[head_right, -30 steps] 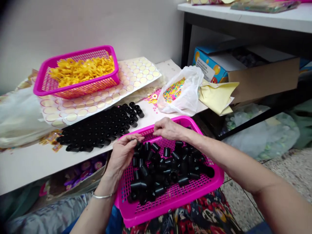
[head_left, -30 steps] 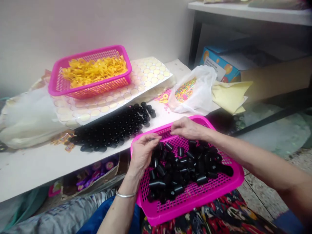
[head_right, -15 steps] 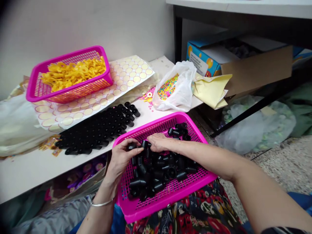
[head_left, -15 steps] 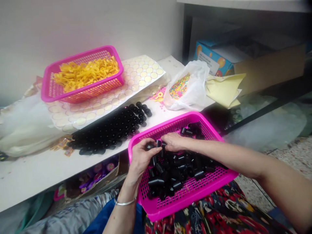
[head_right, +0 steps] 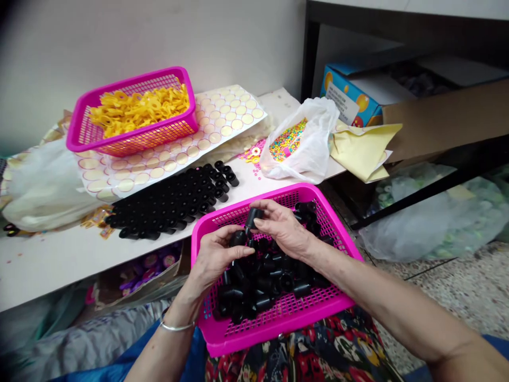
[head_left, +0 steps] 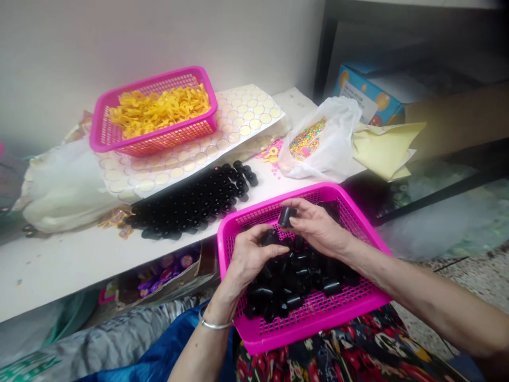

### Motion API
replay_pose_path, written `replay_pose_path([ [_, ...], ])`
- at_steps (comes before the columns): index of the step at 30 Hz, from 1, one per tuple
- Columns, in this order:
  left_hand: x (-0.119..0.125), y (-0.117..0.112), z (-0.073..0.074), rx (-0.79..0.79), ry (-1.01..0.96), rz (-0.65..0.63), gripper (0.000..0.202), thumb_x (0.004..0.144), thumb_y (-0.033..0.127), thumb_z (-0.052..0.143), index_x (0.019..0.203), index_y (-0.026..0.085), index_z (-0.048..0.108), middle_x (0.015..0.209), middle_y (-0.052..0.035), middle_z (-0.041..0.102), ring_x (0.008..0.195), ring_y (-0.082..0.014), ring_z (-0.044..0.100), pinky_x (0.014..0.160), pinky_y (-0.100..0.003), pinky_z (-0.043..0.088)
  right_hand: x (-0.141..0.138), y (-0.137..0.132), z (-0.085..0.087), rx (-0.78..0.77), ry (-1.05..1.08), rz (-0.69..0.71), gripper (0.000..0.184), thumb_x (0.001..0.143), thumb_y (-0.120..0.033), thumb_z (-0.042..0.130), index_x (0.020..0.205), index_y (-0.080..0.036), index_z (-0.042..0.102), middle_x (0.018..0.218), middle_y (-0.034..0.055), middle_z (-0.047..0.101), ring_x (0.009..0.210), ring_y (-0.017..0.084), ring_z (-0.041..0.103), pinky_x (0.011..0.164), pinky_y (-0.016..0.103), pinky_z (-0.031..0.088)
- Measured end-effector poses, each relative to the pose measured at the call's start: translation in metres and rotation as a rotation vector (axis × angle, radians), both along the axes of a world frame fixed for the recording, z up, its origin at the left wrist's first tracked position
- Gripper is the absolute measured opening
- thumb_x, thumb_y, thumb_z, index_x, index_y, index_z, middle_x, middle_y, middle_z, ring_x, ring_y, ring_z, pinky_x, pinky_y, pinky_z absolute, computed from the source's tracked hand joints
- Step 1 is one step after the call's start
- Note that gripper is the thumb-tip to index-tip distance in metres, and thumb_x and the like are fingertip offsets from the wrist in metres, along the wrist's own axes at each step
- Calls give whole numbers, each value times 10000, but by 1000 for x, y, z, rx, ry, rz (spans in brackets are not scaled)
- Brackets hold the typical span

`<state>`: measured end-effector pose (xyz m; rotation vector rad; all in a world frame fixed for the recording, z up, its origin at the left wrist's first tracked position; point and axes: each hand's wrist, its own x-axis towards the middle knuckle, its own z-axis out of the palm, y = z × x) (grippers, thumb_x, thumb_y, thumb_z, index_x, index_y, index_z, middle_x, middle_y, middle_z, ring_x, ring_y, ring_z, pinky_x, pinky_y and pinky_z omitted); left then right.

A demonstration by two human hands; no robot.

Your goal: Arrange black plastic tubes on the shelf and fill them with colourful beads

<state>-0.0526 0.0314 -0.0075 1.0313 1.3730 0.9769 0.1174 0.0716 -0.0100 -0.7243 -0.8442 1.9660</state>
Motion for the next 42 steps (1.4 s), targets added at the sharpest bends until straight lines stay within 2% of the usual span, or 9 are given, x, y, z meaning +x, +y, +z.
replay_pose_path([
  [4, 7, -3, -1, 37, 17, -62, 436, 510, 240, 839, 924, 183, 715, 809, 7, 707, 754, -158, 617, 749, -269, 488, -3, -7, 2, -9, 10, -73, 309, 657, -156, 737, 932, -189, 600, 816, -23, 617, 770, 79, 568, 746, 210, 436],
  [13, 9, -3, -1, 19, -47, 3, 476, 513, 238, 837, 969, 176, 714, 777, 0, 713, 680, -142, 615, 670, -251, 504, -2, -9, -4, -20, -88, -159, 360, 620, -204, 772, 927, -200, 583, 832, -13, 627, 770, 112, 572, 747, 255, 435],
  [20, 8, -2, -1, -3, -44, -34, 441, 511, 231, 835, 929, 164, 714, 813, -10, 712, 738, -167, 627, 708, -269, 502, 1, -10, -9, 78, -165, -129, 341, 654, -210, 751, 952, -205, 585, 847, -7, 628, 811, 127, 581, 763, 274, 443],
  [25, 10, 0, 2, -16, -144, 10, 540, 440, 157, 856, 939, 153, 651, 823, -22, 703, 768, -167, 637, 713, -262, 507, 6, -6, -7, 187, -245, -100, 334, 655, -181, 740, 954, -210, 593, 875, -3, 636, 853, 141, 586, 774, 285, 448],
  [28, 11, 1, 3, -22, -128, -12, 530, 457, 156, 851, 937, 144, 626, 807, -27, 692, 754, -162, 637, 698, -257, 508, 8, -6, -6, 205, -258, -91, 323, 661, -172, 731, 950, -211, 592, 868, -8, 635, 839, 135, 589, 765, 278, 447],
  [33, 14, 3, 5, -50, -138, -48, 624, 432, 128, 853, 1000, 147, 594, 798, -25, 677, 770, -168, 638, 695, -259, 515, 6, -11, -6, 242, -244, 18, 334, 653, -176, 731, 956, -208, 594, 895, 0, 650, 842, 148, 606, 782, 299, 450],
  [37, 17, 3, 5, 3, -169, 58, 727, 360, 93, 863, 1026, 165, 579, 871, -19, 648, 696, -130, 615, 612, -229, 521, 3, -12, -6, 171, -226, -25, 342, 606, -178, 766, 909, -195, 608, 851, -4, 663, 818, 147, 617, 777, 299, 457],
  [40, 16, 2, 6, 108, -154, 60, 548, 468, 148, 842, 968, 161, 620, 848, -24, 638, 611, -104, 587, 559, -228, 519, 2, -11, -7, 47, -151, -79, 362, 578, -183, 791, 892, -185, 611, 793, -11, 664, 759, 131, 620, 720, 274, 470],
  [42, 14, 1, 7, 253, -45, 61, 383, 564, 181, 803, 923, 168, 669, 836, -36, 644, 635, -120, 597, 585, -241, 527, 2, -11, -9, -43, -66, -66, 354, 599, -201, 788, 904, -178, 608, 776, -6, 667, 711, 124, 621, 675, 267, 480],
])
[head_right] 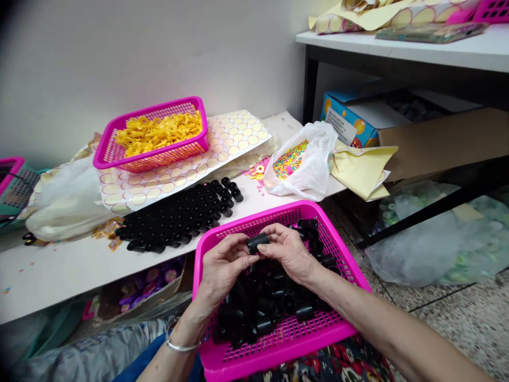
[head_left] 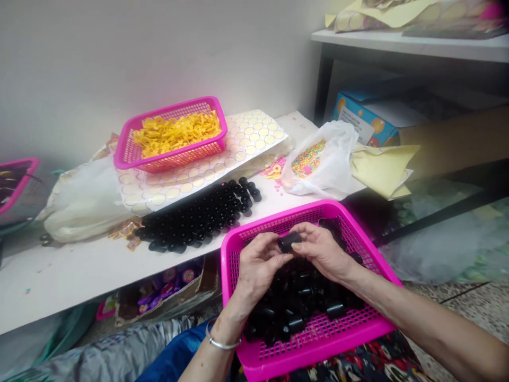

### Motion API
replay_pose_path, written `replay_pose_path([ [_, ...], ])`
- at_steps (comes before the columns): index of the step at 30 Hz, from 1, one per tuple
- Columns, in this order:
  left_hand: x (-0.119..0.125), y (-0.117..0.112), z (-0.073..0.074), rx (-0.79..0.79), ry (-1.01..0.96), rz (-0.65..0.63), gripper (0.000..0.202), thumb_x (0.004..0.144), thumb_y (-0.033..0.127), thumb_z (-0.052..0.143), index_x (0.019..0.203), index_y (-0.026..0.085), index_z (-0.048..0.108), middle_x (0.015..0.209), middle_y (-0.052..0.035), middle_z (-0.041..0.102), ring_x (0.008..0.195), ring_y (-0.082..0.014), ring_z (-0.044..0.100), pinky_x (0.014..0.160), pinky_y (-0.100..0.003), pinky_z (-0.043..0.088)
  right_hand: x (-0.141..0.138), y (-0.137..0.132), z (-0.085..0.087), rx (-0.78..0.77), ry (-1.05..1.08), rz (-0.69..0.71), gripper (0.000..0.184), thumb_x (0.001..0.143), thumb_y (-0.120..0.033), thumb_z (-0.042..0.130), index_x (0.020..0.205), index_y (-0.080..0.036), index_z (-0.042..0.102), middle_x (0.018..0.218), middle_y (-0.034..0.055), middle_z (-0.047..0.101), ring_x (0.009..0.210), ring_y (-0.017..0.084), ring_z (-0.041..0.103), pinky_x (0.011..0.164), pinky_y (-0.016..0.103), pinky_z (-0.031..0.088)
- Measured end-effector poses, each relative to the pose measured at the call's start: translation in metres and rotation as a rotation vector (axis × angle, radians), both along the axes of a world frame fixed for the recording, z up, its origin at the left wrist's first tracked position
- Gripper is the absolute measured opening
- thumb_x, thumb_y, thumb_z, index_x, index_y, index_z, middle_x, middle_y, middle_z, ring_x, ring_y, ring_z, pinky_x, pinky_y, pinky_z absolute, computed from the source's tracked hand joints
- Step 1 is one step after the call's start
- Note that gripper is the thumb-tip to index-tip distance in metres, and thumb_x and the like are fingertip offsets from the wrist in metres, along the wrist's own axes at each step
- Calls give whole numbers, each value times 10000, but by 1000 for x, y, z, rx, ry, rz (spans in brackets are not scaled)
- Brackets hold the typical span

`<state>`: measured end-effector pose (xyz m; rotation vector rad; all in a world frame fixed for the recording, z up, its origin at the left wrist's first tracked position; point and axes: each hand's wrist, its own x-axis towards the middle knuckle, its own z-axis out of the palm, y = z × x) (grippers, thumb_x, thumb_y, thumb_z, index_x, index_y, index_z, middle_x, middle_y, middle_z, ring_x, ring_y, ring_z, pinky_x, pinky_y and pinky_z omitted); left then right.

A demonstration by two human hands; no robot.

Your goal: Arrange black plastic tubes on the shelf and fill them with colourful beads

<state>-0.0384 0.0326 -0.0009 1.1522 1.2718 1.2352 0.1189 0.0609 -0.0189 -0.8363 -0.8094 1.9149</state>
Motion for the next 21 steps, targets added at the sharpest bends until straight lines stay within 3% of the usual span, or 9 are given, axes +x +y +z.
replay_pose_path([
  [3, -2, 0, -3, 226, 266, 16, 275, 649, 178, 748, 920, 215, 724, 913, -66, 677, 771, -178, 634, 703, -287, 541, -1, -2, -5, -104, 116, 44, 302, 669, -233, 757, 919, -163, 604, 762, 4, 667, 651, 109, 616, 638, 261, 489],
  [8, -2, -3, -20, 378, 501, -30, 308, 692, 156, 704, 989, 236, 722, 1062, -123, 675, 975, -260, 633, 880, -358, 509, 0, -7, -14, -199, 258, 143, 192, 728, -234, 714, 859, -148, 603, 745, 7, 640, 653, 103, 617, 656, 254, 486],
  [13, -5, 7, -15, 466, 665, -245, 343, 744, 166, 656, 1084, 206, 674, 995, -135, 678, 899, -240, 637, 793, -331, 519, 0, -8, -15, -249, 286, 209, 167, 780, -291, 664, 828, -147, 594, 739, 26, 646, 640, 115, 627, 641, 262, 484],
  [16, -12, 36, -1, 452, 690, -271, 329, 751, 221, 661, 1079, 209, 657, 904, -84, 674, 798, -194, 619, 723, -298, 501, 3, -4, -6, -233, 186, 179, 221, 805, -352, 632, 865, -143, 589, 770, 42, 652, 664, 122, 628, 615, 253, 475],
  [19, -24, 89, 14, 394, 773, -106, 315, 726, 278, 672, 1031, 200, 654, 864, -43, 651, 741, -165, 582, 701, -292, 472, 11, 1, 6, -188, 50, 126, 233, 799, -357, 640, 880, -152, 568, 810, 44, 660, 651, 103, 604, 584, 229, 451],
  [21, -33, 131, 22, 303, 939, -13, 212, 725, 277, 642, 917, 193, 674, 816, -32, 630, 743, -166, 561, 698, -290, 452, 19, 3, 10, -140, -10, 123, 233, 799, -357, 638, 859, -145, 562, 789, 41, 660, 615, 87, 581, 576, 220, 435],
])
